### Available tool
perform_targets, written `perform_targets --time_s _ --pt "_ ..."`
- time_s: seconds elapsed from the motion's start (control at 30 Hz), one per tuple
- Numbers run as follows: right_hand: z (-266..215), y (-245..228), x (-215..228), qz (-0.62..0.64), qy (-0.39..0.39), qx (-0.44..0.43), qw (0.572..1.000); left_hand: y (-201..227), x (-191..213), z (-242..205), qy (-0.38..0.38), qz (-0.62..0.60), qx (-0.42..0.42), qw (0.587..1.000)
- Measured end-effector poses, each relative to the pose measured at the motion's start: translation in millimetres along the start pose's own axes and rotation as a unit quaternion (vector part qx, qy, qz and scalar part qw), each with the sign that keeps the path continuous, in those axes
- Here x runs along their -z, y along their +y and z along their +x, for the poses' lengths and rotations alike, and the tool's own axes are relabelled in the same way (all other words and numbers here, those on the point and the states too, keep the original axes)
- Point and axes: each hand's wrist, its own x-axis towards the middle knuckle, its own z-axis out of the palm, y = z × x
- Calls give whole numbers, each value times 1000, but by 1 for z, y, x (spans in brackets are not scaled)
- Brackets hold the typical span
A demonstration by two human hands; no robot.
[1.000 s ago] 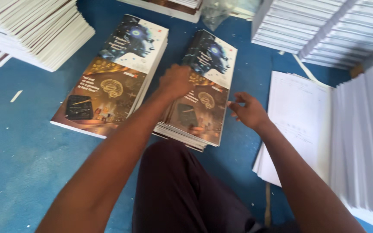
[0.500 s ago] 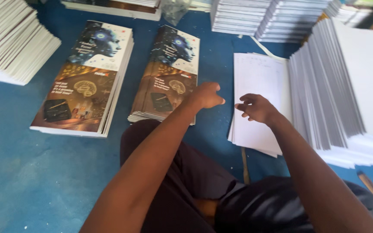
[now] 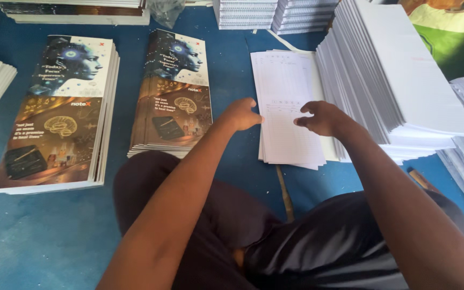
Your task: The person inserts index sheets into notebook covers and stacks the assembled notebooks. The person repeatedly picks up a cover, inserts a sheet, and places the finished notebook on a growing stack.
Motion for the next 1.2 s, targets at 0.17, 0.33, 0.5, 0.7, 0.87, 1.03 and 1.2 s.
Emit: perform_targets --time_s 0.17,0.33,0.5,0.7,0.87,1.03,1.2 --pt "40 48 -46 -17 15 42 999 -25 -38 -4 7 -29 3 1000" --pt "63 82 -104 -38 16 -32 999 -45 -78 -11 21 -67 -41 997" --pt "55 90 -143 -61 9 -124 990 -45 -104 -20 43 -58 -92 993" --pt "58 77 -157 12 -7 -192 981 -35 -118 -18 -63 26 -50 996" --pt "65 76 -157 32 -10 -243 969 -27 -125 -4 -111 83 -42 989" --pt "68 77 -165 42 -24 -268 962 -26 -127 -10 -141 151 -46 977" --pt "72 76 -170 27 -25 -257 966 -23 -126 -14 -150 192 -60 968"
